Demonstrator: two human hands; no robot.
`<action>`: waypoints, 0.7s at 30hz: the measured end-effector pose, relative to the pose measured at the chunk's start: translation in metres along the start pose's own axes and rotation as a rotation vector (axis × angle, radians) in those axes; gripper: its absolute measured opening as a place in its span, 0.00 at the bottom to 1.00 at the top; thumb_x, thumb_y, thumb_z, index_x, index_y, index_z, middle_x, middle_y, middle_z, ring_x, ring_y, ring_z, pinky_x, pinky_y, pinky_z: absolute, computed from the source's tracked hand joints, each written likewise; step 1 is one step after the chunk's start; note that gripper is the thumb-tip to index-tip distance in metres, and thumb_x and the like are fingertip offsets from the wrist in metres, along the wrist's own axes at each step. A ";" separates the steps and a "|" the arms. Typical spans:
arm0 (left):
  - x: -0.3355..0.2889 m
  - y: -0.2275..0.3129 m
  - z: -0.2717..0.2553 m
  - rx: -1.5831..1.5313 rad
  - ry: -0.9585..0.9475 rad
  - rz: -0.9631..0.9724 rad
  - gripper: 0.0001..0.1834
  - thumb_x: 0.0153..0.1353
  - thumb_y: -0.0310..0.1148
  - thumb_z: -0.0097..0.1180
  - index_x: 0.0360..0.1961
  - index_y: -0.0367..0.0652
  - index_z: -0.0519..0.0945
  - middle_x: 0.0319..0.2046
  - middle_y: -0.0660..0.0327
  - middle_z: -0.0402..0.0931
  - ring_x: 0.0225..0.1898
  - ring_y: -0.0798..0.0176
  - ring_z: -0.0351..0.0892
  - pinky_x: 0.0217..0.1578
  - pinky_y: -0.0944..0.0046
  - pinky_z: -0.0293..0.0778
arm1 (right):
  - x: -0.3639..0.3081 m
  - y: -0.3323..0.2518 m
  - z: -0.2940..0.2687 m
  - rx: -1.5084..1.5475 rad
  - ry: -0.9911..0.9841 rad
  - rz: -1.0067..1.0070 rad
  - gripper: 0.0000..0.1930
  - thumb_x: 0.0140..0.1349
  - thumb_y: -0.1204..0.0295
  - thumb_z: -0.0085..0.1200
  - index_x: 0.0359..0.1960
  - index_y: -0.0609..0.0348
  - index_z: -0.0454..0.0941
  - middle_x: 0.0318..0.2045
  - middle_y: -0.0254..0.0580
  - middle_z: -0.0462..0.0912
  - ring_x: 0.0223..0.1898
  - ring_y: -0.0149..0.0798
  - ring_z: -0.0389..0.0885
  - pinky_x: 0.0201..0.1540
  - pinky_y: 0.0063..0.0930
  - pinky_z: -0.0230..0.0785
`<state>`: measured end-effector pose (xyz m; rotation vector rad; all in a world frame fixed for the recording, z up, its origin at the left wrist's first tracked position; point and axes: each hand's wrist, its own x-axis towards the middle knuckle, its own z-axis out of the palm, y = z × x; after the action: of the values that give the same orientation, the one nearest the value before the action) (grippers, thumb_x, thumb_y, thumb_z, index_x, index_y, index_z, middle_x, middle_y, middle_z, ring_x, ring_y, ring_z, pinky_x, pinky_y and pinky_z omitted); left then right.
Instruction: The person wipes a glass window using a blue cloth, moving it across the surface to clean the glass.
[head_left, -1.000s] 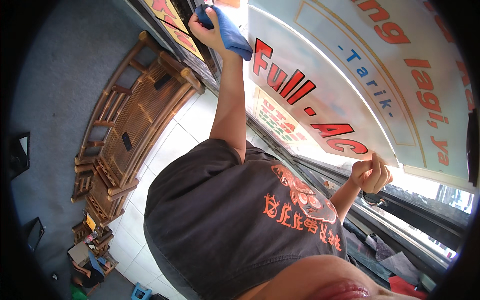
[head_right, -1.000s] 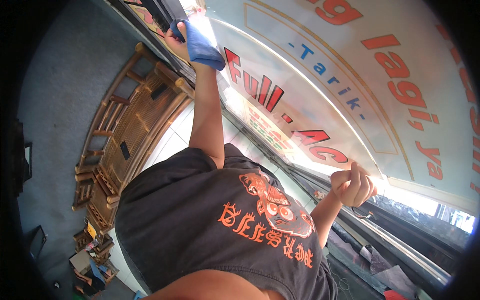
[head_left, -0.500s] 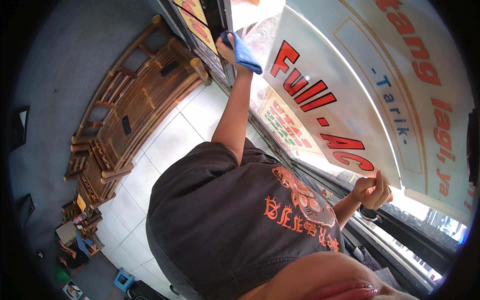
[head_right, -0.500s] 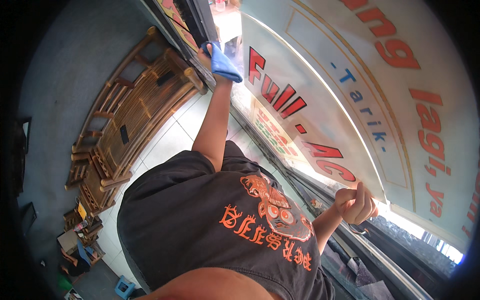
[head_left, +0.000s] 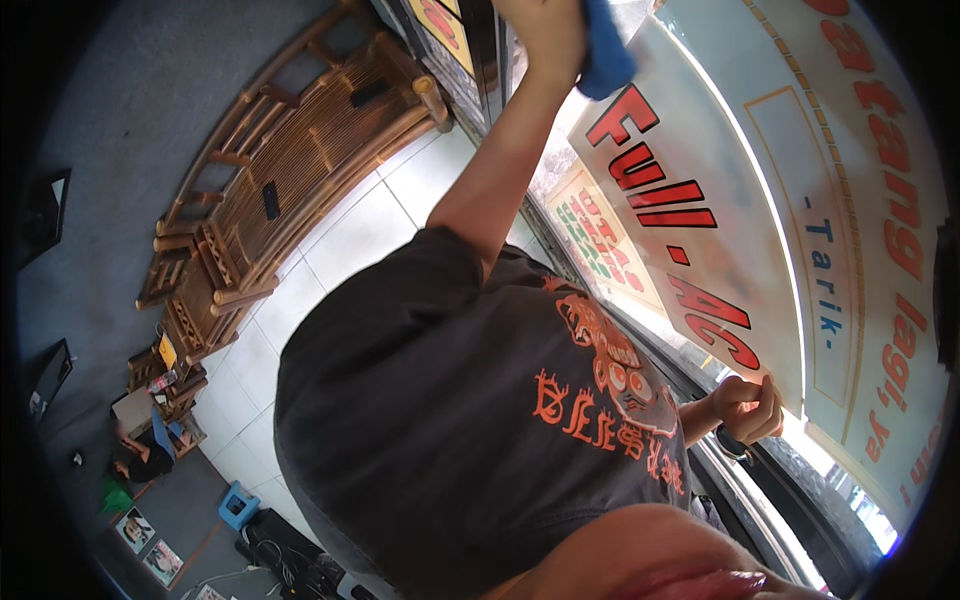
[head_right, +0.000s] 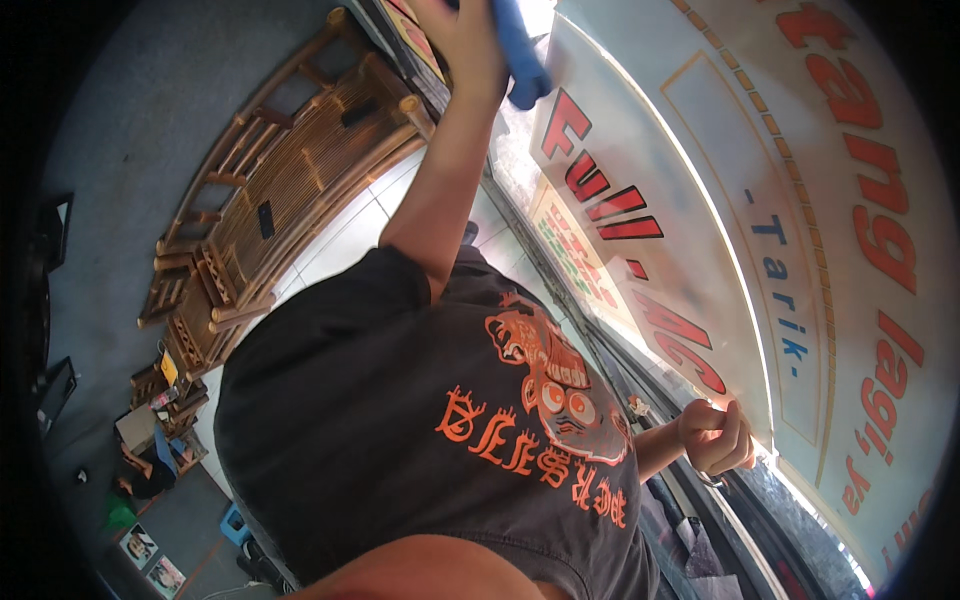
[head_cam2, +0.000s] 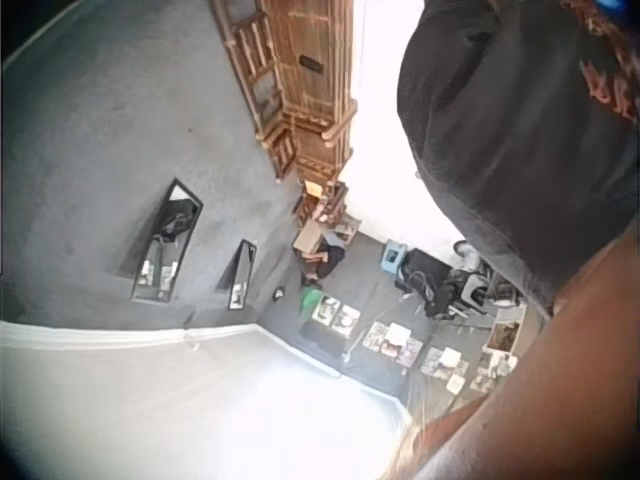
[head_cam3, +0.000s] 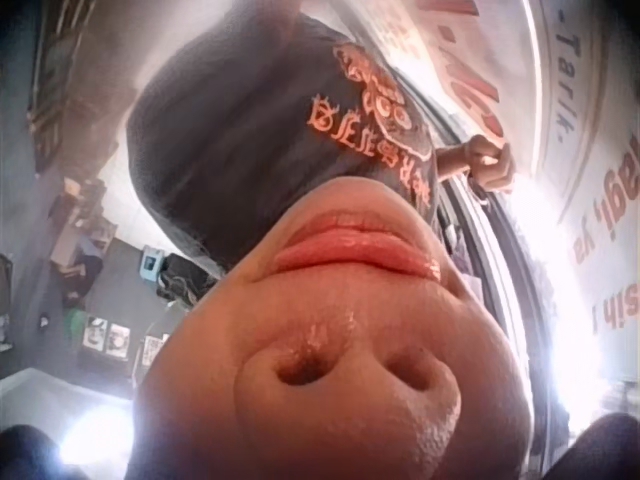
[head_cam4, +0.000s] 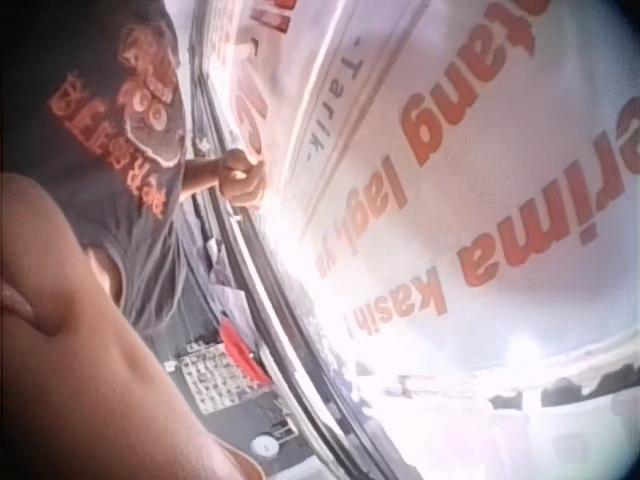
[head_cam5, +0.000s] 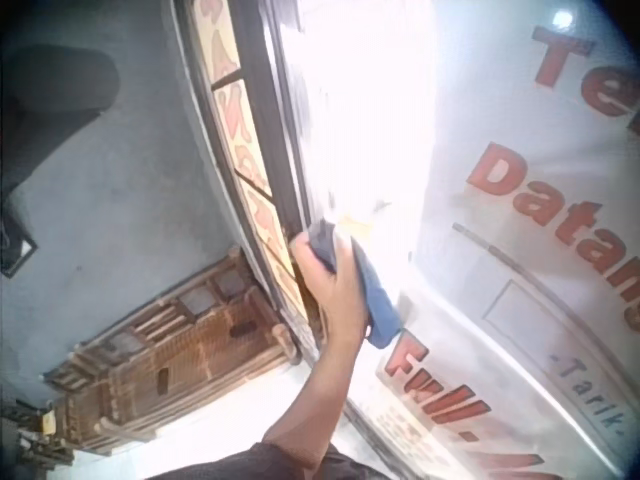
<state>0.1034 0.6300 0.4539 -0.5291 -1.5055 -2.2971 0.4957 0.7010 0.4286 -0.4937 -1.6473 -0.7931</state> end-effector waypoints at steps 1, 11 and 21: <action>0.000 0.006 0.008 0.030 0.034 0.128 0.22 0.59 0.36 0.53 0.48 0.34 0.63 0.41 0.54 0.64 0.43 0.60 0.64 0.46 0.63 0.62 | -0.003 0.002 -0.001 0.007 0.010 0.015 0.09 0.49 0.78 0.47 0.16 0.55 0.77 0.15 0.28 0.74 0.17 0.28 0.71 0.27 0.22 0.58; -0.003 0.004 0.002 0.076 -0.005 0.203 0.14 0.62 0.32 0.47 0.45 0.36 0.65 0.38 0.60 0.63 0.40 0.67 0.63 0.44 0.66 0.61 | 0.004 -0.001 -0.010 -0.015 0.027 0.031 0.10 0.50 0.80 0.46 0.15 0.55 0.77 0.14 0.29 0.74 0.16 0.28 0.70 0.26 0.21 0.59; -0.040 -0.126 -0.046 -0.153 0.054 0.019 0.18 0.66 0.45 0.42 0.40 0.39 0.61 0.34 0.64 0.61 0.34 0.72 0.62 0.40 0.68 0.63 | 0.013 0.000 -0.009 -0.010 0.041 0.015 0.09 0.50 0.78 0.48 0.15 0.56 0.76 0.14 0.29 0.73 0.15 0.28 0.69 0.27 0.22 0.57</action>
<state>0.0733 0.6386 0.3173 -0.5151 -1.3012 -2.4045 0.4988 0.6931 0.4419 -0.4933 -1.6009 -0.7953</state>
